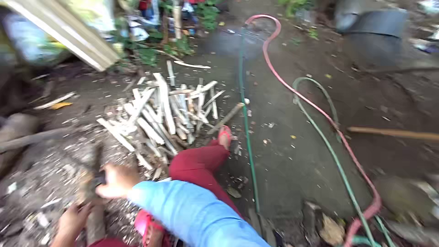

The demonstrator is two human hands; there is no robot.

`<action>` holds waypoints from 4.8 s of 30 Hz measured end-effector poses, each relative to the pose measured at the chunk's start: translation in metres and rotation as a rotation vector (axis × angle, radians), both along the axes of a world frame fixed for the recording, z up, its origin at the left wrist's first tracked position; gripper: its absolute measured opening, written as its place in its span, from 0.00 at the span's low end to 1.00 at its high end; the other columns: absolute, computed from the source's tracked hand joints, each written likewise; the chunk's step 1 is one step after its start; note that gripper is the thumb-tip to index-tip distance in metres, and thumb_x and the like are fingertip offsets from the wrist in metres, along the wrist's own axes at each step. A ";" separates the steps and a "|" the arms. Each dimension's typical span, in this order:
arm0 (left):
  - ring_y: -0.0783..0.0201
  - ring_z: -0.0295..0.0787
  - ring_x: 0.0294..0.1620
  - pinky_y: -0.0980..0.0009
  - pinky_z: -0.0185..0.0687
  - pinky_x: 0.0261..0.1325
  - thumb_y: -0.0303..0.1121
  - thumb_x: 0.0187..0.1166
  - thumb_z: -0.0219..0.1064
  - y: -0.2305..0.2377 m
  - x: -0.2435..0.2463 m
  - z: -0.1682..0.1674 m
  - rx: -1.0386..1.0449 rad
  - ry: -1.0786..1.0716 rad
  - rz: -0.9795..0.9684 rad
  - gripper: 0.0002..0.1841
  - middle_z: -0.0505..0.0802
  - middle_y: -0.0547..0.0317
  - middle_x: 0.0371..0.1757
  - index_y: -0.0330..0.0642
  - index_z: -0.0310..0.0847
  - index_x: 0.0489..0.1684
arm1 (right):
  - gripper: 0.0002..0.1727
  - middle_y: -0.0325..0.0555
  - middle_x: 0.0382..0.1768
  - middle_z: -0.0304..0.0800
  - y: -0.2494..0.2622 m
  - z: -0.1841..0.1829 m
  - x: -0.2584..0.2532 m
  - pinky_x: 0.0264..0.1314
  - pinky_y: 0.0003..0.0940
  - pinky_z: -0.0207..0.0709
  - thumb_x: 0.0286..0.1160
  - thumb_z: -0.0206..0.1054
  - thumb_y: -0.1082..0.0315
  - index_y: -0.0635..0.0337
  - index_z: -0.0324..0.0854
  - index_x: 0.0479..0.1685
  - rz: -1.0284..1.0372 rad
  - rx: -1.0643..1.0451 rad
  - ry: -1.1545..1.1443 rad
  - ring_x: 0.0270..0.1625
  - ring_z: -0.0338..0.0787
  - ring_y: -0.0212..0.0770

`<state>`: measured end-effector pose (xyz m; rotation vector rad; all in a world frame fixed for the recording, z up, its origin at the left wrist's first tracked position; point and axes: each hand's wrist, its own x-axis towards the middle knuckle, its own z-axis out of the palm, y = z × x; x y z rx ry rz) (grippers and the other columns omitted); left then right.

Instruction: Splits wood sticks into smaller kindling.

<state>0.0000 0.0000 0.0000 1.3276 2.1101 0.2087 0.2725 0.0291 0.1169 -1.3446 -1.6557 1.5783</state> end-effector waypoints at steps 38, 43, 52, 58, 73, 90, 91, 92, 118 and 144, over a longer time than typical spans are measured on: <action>0.42 0.76 0.81 0.54 0.65 0.87 0.29 0.91 0.55 0.042 0.017 -0.071 0.142 -0.203 0.054 0.21 0.80 0.30 0.77 0.24 0.72 0.76 | 0.25 0.65 0.42 0.91 -0.066 -0.117 -0.018 0.56 0.57 0.81 0.70 0.73 0.70 0.74 0.79 0.66 0.220 -0.218 -0.569 0.46 0.91 0.59; 0.41 0.78 0.80 0.53 0.66 0.86 0.30 0.92 0.53 0.045 0.021 -0.056 0.127 -0.167 0.039 0.21 0.80 0.30 0.77 0.25 0.71 0.76 | 0.27 0.64 0.42 0.91 -0.063 -0.112 -0.016 0.56 0.59 0.81 0.70 0.72 0.68 0.71 0.78 0.68 0.223 -0.235 -0.612 0.47 0.92 0.60; 0.40 0.78 0.80 0.50 0.69 0.85 0.32 0.94 0.51 0.053 0.030 -0.050 0.049 -0.146 0.007 0.22 0.78 0.31 0.80 0.27 0.68 0.80 | 0.26 0.63 0.43 0.91 -0.056 -0.115 -0.010 0.56 0.57 0.82 0.70 0.71 0.68 0.70 0.78 0.68 0.225 -0.255 -0.658 0.48 0.92 0.58; 0.40 0.78 0.80 0.48 0.69 0.84 0.32 0.94 0.52 0.048 0.031 -0.066 0.035 -0.185 -0.009 0.22 0.78 0.33 0.80 0.29 0.68 0.81 | 0.26 0.63 0.49 0.92 -0.057 -0.120 -0.009 0.62 0.57 0.81 0.73 0.71 0.67 0.69 0.77 0.70 0.248 -0.300 -0.719 0.54 0.92 0.59; 0.37 0.71 0.84 0.49 0.67 0.86 0.26 0.79 0.69 -0.054 0.014 -0.042 0.262 -0.253 0.415 0.40 0.69 0.27 0.86 0.29 0.51 0.91 | 0.23 0.61 0.40 0.90 -0.053 -0.125 -0.006 0.49 0.54 0.85 0.70 0.70 0.70 0.70 0.79 0.65 0.108 -0.331 -0.552 0.40 0.92 0.54; 0.40 0.78 0.79 0.52 0.76 0.80 0.26 0.82 0.67 -0.063 0.024 -0.038 0.171 -0.332 0.398 0.34 0.72 0.30 0.84 0.30 0.57 0.89 | 0.25 0.64 0.47 0.90 -0.060 -0.133 0.001 0.59 0.56 0.82 0.72 0.72 0.69 0.71 0.78 0.67 0.073 -0.370 -0.589 0.50 0.91 0.58; 0.40 0.79 0.78 0.52 0.76 0.79 0.26 0.82 0.67 -0.063 0.024 -0.040 0.166 -0.341 0.396 0.34 0.73 0.30 0.83 0.30 0.58 0.88 | 0.25 0.65 0.50 0.90 -0.058 -0.143 0.004 0.61 0.57 0.83 0.73 0.72 0.68 0.71 0.78 0.68 0.096 -0.420 -0.618 0.53 0.92 0.58; 0.40 0.79 0.78 0.52 0.76 0.79 0.26 0.82 0.67 -0.063 0.024 -0.040 0.163 -0.346 0.393 0.33 0.73 0.30 0.83 0.30 0.59 0.88 | 0.25 0.65 0.49 0.90 -0.057 -0.151 0.007 0.58 0.56 0.84 0.72 0.72 0.68 0.70 0.78 0.68 0.088 -0.452 -0.612 0.49 0.93 0.57; 0.48 0.89 0.67 0.55 0.79 0.75 0.24 0.84 0.65 -0.061 0.026 -0.032 0.117 -0.422 0.314 0.31 0.87 0.36 0.70 0.31 0.61 0.87 | 0.24 0.62 0.51 0.90 -0.057 -0.176 0.004 0.56 0.55 0.85 0.74 0.71 0.63 0.68 0.78 0.65 0.212 -0.567 -0.704 0.49 0.93 0.55; 0.39 0.85 0.73 0.43 0.79 0.75 0.39 0.81 0.70 0.053 0.043 -0.111 -0.255 -0.177 0.347 0.37 0.85 0.32 0.71 0.35 0.56 0.86 | 0.26 0.65 0.56 0.89 -0.052 -0.180 0.014 0.66 0.59 0.79 0.73 0.73 0.64 0.69 0.77 0.67 0.312 -0.528 -0.736 0.61 0.89 0.60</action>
